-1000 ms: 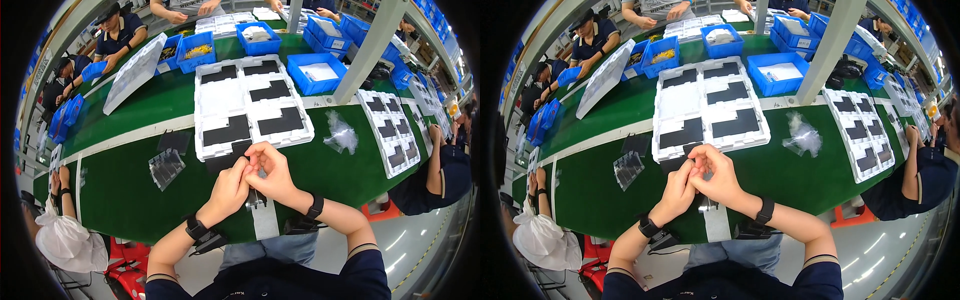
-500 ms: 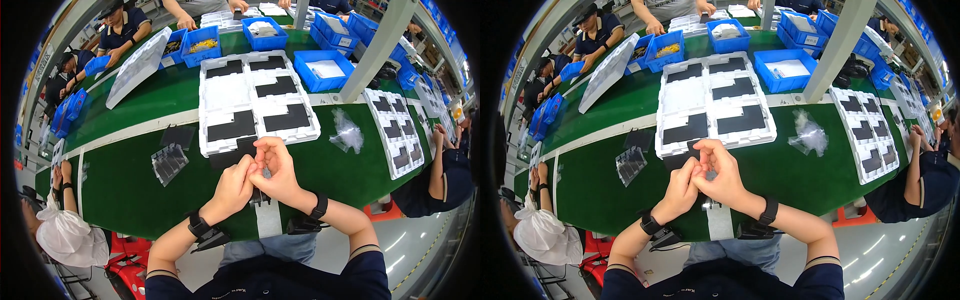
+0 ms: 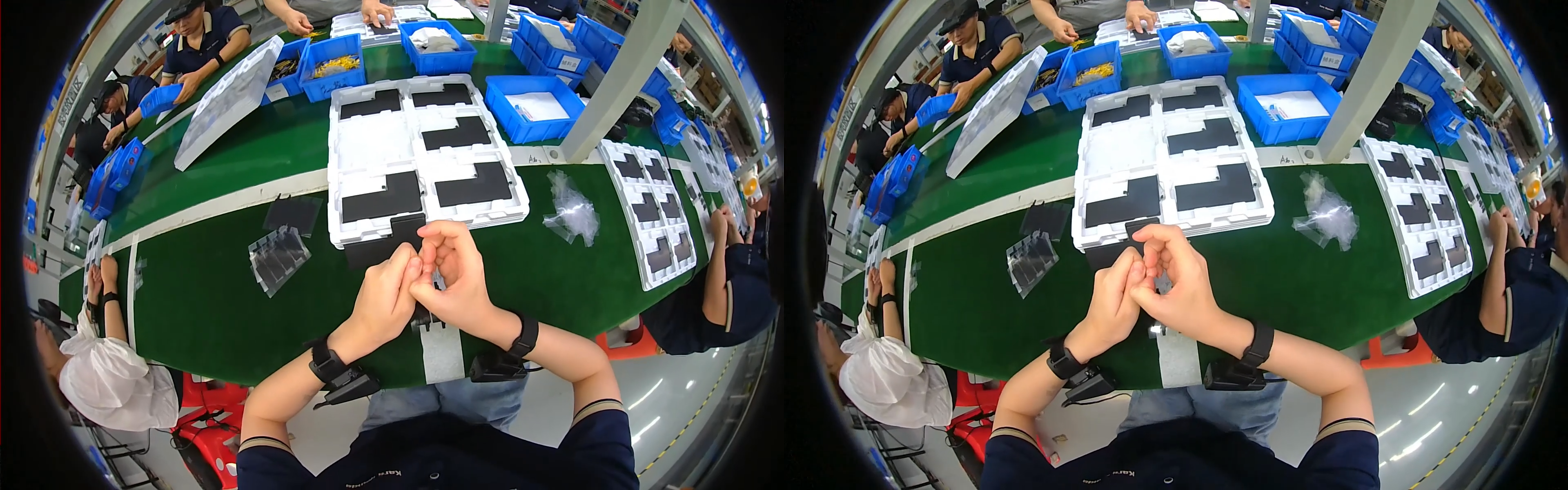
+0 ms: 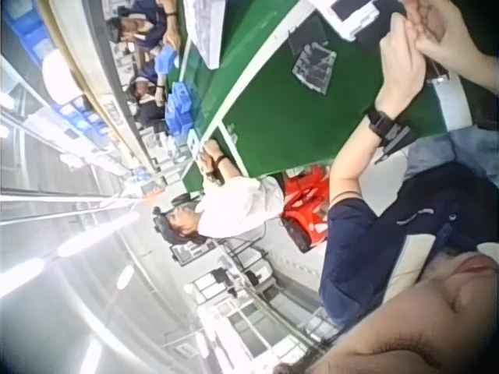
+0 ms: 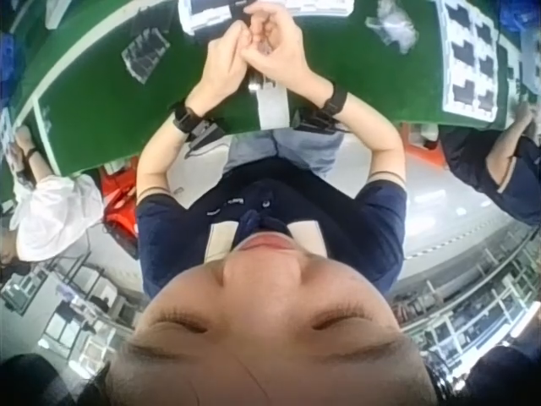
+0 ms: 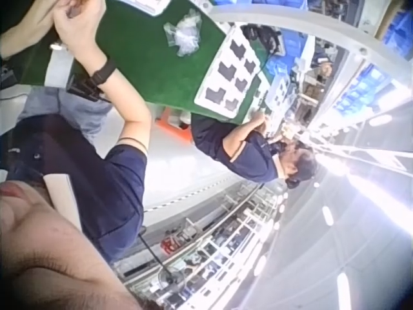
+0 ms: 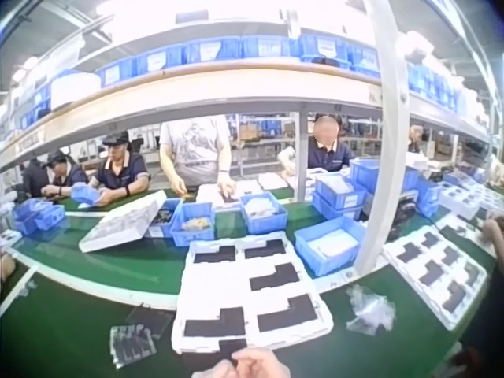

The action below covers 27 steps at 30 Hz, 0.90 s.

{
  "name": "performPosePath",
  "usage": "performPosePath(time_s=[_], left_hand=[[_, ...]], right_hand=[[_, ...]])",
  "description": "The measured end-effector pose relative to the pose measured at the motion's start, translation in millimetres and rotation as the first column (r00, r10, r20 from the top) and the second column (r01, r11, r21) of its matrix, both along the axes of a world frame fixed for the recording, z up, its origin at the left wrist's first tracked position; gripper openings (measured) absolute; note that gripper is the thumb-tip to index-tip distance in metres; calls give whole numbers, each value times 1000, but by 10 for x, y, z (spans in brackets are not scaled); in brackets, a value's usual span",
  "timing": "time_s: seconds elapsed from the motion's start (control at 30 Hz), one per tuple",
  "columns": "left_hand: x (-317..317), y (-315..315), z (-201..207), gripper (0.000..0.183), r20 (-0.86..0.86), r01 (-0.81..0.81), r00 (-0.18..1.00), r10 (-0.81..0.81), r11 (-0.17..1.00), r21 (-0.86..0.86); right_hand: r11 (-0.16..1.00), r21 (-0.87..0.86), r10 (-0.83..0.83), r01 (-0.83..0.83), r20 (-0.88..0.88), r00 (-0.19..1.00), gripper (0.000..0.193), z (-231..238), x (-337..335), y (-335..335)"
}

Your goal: Assembling small black plastic electronic components and placing them into a segmented tray.

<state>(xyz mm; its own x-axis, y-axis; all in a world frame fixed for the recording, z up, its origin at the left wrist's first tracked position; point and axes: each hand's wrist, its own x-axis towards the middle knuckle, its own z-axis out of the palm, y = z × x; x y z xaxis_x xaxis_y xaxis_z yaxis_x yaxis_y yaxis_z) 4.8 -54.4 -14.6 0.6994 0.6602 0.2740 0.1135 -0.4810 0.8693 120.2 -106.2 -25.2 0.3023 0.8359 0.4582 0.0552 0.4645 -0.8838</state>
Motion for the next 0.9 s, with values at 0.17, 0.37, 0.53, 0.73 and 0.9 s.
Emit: performPosePath(time_s=[0.17,0.37,0.53,0.73,0.9], left_hand=[[11,16,-12,19,111,-16,994,18,1000,-25],[0,70,52,25,141,-19,989,44,984,-178],[-23,91,62,24,121,-38,991,57,988,-153],[-28,71,117,16,47,-47,998,48,998,-31],[-3,50,124,10,-26,-12,1000,13,998,59]], right_hand=[[998,64,18,-18,3,1000,40,-12,11,23],[996,48,-78,72,138,987,40,33,83,33],[990,63,-134,123,234,963,39,87,112,33],[999,-51,17,-13,66,998,41,69,149,48],[991,-67,114,-118,-55,992,43,77,198,32]])
